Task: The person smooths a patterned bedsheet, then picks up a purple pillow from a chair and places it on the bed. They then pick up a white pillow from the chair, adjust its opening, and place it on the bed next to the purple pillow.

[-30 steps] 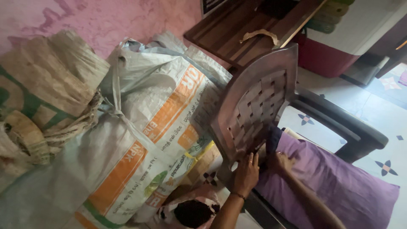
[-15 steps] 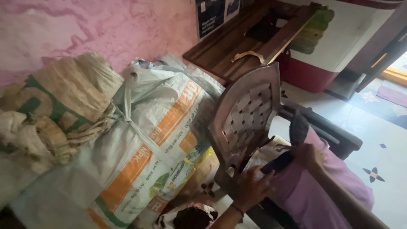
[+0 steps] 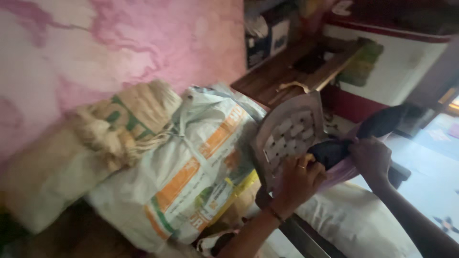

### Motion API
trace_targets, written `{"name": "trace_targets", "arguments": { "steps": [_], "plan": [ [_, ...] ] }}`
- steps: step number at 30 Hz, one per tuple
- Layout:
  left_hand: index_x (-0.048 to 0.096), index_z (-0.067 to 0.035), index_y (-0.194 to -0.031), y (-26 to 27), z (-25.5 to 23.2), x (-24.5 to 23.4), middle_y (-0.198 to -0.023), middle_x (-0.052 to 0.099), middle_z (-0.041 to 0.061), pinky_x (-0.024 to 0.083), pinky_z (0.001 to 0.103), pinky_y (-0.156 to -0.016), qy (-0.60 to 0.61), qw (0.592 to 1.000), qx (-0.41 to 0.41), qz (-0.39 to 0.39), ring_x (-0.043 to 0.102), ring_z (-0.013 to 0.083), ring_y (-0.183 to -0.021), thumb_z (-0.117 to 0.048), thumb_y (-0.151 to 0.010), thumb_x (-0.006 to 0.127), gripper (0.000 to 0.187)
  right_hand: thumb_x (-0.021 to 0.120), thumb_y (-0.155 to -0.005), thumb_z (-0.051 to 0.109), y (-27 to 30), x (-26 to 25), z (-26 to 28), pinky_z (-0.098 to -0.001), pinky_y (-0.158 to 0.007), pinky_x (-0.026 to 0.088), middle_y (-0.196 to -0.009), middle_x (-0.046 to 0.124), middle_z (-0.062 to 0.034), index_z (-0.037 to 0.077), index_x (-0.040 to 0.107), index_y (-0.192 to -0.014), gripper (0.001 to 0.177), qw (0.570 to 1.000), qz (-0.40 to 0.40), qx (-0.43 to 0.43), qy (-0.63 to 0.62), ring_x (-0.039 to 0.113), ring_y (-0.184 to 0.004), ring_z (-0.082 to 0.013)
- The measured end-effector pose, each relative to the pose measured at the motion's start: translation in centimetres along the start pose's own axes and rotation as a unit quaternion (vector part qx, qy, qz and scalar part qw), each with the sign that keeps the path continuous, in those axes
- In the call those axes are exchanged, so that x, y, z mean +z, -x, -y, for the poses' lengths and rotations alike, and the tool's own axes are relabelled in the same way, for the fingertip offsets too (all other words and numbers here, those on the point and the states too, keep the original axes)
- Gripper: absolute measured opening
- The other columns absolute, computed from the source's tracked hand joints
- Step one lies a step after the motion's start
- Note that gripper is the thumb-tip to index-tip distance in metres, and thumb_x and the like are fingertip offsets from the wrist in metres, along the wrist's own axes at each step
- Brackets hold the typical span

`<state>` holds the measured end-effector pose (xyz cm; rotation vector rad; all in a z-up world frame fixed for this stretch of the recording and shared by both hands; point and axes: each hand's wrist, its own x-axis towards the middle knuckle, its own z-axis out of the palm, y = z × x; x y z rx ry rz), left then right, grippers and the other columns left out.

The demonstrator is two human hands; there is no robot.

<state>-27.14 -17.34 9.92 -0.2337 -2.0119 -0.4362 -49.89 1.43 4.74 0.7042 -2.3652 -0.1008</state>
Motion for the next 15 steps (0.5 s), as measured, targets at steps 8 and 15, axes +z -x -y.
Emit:
{"name": "trace_targets", "arguments": {
  "steps": [8,15],
  "plan": [
    [0.063,-0.014,-0.091,-5.4,-3.7,-13.2,-0.087,0.060,0.006,0.045,0.043,-0.080,-0.059,0.987,-0.006,-0.148,0.059,0.0271,-0.087,-0.030,-0.099,0.071,0.020,0.078,-0.084,0.026,-5.5,-17.5,8.3,-0.0474,-0.068,0.047,-0.078,0.060,-0.0170,0.000,0.059,-0.075,0.033,0.888,-0.179,0.002,-0.423,0.062,-0.076,-0.0373],
    [0.058,-0.008,-0.094,-2.2,-7.2,-24.5,-0.081,0.061,0.006,0.046,0.031,-0.059,-0.072,0.969,-0.103,-0.212,0.054,0.0167,-0.064,-0.028,-0.100,0.073,0.025,0.076,-0.084,0.020,-4.4,-29.2,18.6,-0.0434,-0.066,0.047,-0.076,0.062,-0.0122,0.000,0.065,-0.068,0.028,0.774,-0.119,-0.149,-0.603,0.061,-0.070,-0.0281]
  ]
}}
